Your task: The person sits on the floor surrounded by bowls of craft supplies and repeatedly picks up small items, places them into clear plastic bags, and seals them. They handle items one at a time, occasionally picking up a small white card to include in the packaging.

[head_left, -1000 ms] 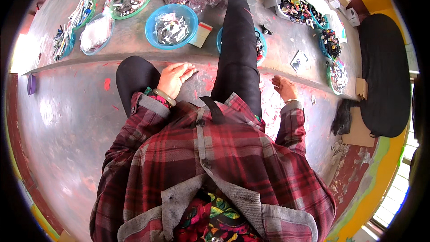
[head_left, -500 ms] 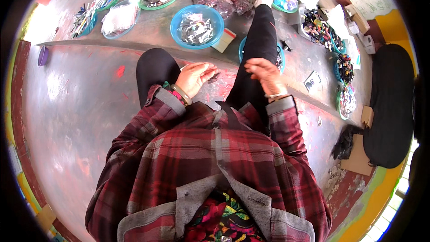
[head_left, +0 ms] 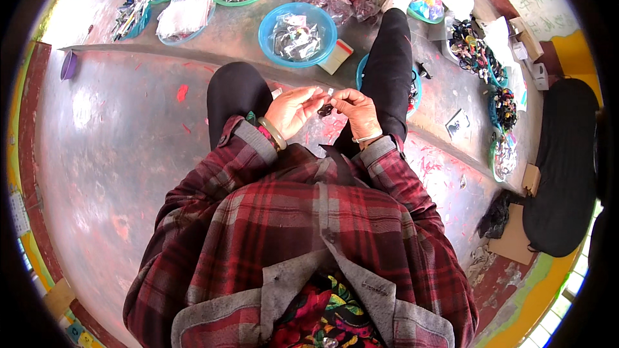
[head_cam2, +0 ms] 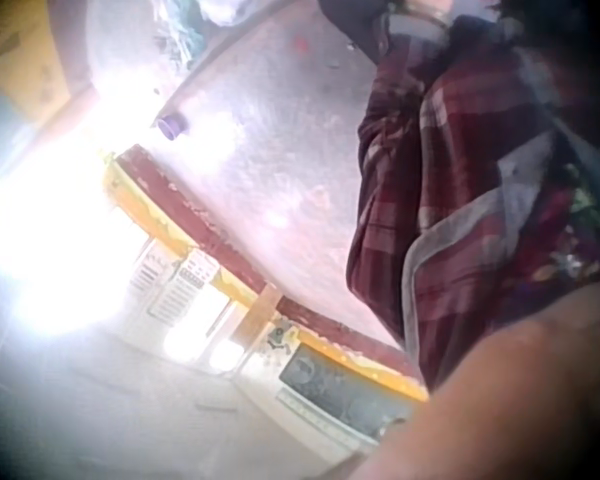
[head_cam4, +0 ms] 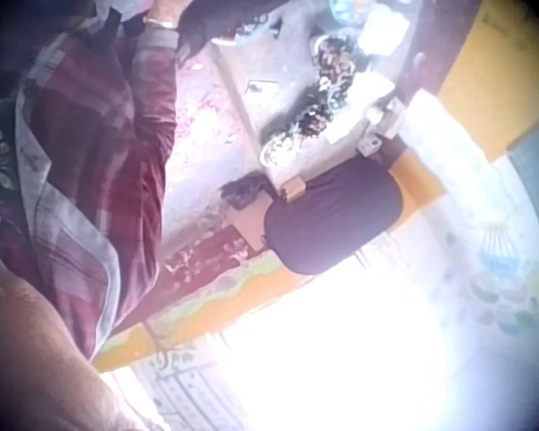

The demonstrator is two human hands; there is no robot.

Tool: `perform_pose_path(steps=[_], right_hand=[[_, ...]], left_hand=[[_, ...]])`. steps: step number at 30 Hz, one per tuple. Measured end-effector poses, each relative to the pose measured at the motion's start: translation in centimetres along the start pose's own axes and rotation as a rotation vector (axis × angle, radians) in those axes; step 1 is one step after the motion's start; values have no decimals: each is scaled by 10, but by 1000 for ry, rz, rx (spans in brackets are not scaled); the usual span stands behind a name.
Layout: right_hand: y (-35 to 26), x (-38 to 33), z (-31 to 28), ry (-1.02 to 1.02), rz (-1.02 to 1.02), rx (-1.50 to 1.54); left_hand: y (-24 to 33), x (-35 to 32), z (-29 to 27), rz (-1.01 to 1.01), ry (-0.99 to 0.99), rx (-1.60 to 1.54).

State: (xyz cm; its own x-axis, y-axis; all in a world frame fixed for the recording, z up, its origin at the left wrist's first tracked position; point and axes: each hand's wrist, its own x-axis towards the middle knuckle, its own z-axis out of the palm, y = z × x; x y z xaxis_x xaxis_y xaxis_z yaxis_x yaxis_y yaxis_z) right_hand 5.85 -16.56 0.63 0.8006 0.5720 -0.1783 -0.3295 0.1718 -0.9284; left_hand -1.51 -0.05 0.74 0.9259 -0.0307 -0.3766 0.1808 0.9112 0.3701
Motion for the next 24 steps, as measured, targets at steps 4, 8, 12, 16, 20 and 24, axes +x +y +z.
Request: perform_pose_path(steps=[4, 8, 12, 16, 20, 24], right_hand=[[-1, 1, -1, 18, 32, 13], [-1, 0, -1, 17, 66, 7], [-3, -2, -1, 46, 91, -4], [-4, -1, -2, 63, 126, 46], [-2, -1, -3, 46, 138, 69], [-3, -2, -2, 57, 129, 57]], left_hand=[[1, 1, -2, 9, -39, 93], [-3, 2, -3, 29, -37, 324], [1, -1, 5, 1, 5, 235], [0, 0, 2, 11, -31, 365], [-3, -3, 8, 10, -25, 572], [-5, -2, 5, 1, -25, 607]])
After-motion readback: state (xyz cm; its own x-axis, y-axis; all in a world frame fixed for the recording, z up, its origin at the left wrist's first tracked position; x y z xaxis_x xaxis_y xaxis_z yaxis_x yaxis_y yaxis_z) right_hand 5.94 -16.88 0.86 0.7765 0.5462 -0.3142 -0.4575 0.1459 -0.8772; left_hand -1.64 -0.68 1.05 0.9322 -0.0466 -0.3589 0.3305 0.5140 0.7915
